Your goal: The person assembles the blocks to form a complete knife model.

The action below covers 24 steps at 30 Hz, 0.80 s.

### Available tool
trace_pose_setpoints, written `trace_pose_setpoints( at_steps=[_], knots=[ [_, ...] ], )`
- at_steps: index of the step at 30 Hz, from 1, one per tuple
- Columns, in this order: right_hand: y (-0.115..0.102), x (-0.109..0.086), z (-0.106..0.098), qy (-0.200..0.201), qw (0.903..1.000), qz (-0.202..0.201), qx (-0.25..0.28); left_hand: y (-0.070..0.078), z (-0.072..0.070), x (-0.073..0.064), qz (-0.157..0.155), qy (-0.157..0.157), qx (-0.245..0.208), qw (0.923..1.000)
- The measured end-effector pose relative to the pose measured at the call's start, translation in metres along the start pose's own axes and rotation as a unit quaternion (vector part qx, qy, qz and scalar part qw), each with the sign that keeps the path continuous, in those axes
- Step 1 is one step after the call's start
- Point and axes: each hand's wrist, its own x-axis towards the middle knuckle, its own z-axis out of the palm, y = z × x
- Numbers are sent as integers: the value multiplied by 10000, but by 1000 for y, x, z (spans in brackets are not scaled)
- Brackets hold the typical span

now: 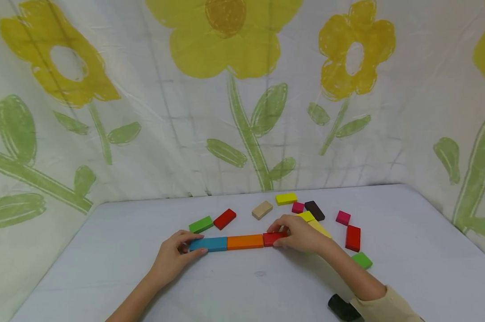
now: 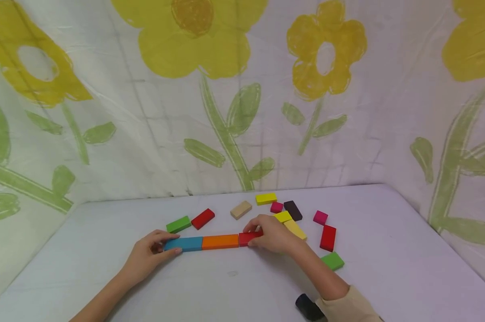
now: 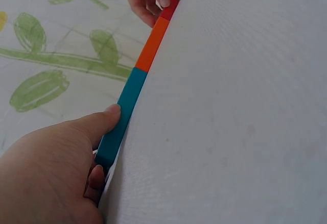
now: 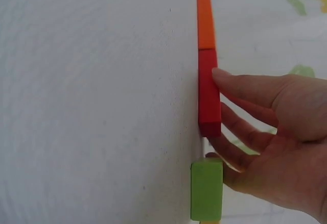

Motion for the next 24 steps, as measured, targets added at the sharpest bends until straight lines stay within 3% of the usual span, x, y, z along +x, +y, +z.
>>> trace_pose_setpoints(
  at_steps=[24],
  knots=[
    [0,1,3,26,9999,-75,103,-4,1,1,101,32,73,9999]
  ],
)
